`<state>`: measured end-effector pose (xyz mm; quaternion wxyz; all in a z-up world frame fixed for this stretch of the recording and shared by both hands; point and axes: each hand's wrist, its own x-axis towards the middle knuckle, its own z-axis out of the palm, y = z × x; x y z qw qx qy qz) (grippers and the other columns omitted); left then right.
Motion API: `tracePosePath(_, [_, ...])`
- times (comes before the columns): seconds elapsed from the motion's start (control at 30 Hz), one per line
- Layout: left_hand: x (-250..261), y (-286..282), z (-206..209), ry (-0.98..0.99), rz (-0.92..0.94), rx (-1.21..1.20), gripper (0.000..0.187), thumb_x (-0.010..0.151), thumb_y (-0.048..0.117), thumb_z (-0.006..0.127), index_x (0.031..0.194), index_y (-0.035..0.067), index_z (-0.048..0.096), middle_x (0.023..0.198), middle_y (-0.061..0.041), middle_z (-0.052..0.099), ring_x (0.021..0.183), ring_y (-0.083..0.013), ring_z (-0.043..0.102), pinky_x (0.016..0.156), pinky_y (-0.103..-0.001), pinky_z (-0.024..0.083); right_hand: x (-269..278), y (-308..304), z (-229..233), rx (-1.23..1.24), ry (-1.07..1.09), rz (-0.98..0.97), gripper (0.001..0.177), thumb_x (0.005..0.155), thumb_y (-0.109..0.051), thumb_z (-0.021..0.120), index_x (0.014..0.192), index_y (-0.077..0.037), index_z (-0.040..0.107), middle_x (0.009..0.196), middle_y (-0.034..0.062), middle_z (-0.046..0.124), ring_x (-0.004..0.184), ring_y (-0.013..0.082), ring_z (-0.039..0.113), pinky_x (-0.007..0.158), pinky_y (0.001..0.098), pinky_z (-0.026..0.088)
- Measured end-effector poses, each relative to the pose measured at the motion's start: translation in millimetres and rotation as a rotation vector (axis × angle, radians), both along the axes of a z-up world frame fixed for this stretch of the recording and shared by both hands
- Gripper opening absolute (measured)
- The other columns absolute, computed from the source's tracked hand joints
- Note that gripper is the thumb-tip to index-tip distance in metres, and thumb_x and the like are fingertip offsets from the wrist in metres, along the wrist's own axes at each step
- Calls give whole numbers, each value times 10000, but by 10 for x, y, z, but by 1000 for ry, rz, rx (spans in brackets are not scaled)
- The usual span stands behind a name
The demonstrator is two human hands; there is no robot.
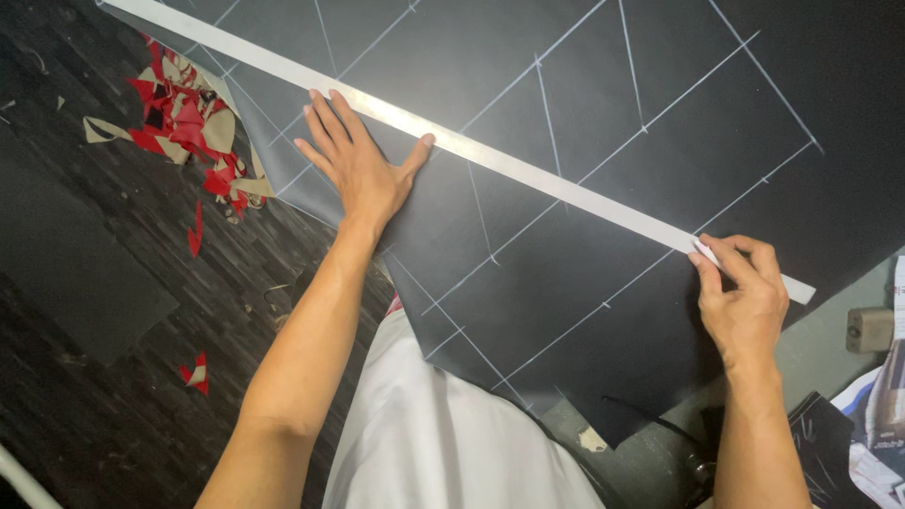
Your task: The person uses a white marker and a long straightedge to draw straight lines on a large black sheet. They measure with a tape measure, mark points, and repeatedly draw lines across the surface, occasionally erasing marks with an eraser.
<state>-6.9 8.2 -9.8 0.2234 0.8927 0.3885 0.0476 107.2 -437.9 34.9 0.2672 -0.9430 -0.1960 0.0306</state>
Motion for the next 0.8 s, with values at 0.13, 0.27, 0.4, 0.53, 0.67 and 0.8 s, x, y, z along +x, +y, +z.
tracePosePath(0.13, [48, -35, 75, 26, 10, -19, 1433, 757, 750, 803, 1564, -157, 41, 1645, -376, -26, 1537, -510, -107, 1188, -704, -116, 2, -10, 14, -27, -21, 12, 188, 1012, -154, 813, 1197, -129, 785, 1207, 56, 682, 1072, 220, 699, 917, 354, 550])
tracePosePath(0.27, [47, -34, 104, 31, 15, -7, 1449, 741, 750, 812, 1563, -159, 39, 1644, -382, -22, 1536, -514, -106, 1180, -714, -118, 27, 9, 10, -27, -9, 5, 188, 1007, -159, 814, 1190, -130, 786, 1209, 53, 683, 1071, 222, 696, 915, 362, 545])
tracePosePath(0.4, [83, -55, 56, 5, 10, 4, 1462, 735, 739, 821, 1551, -185, 36, 1632, -401, -27, 1525, -525, -108, 1169, -719, -122, 0, 5, 70, -16, -1, 5, 183, 1008, -159, 805, 1187, -129, 778, 1207, 61, 682, 1062, 225, 701, 903, 362, 545])
tracePosePath(0.53, [6, -49, 72, 17, 20, 45, 1436, 740, 761, 789, 1550, -202, 97, 1644, -406, 29, 1544, -520, -60, 1178, -726, -99, 42, 112, 115, -47, -78, 8, 187, 971, -165, 823, 1148, -121, 785, 1201, 79, 685, 1021, 265, 686, 883, 367, 548])
tracePosePath(0.67, [164, -43, 11, 105, -57, 97, 1417, 796, 795, 726, 1556, -242, 132, 1643, -449, 52, 1545, -571, -39, 1151, -771, -89, 196, 109, 97, -19, 4, -37, 216, 891, -178, 812, 1101, -133, 785, 1138, 72, 694, 869, 249, 679, 757, 360, 548])
tracePosePath(0.8, [91, 50, -94, 128, -60, 47, 1487, 767, 807, 724, 1567, -254, 57, 1639, -495, -9, 1535, -596, -95, 1131, -793, -115, 275, 130, 221, 64, 102, -78, 293, 912, -125, 765, 1203, -99, 748, 1154, 77, 684, 930, 242, 690, 787, 341, 555])
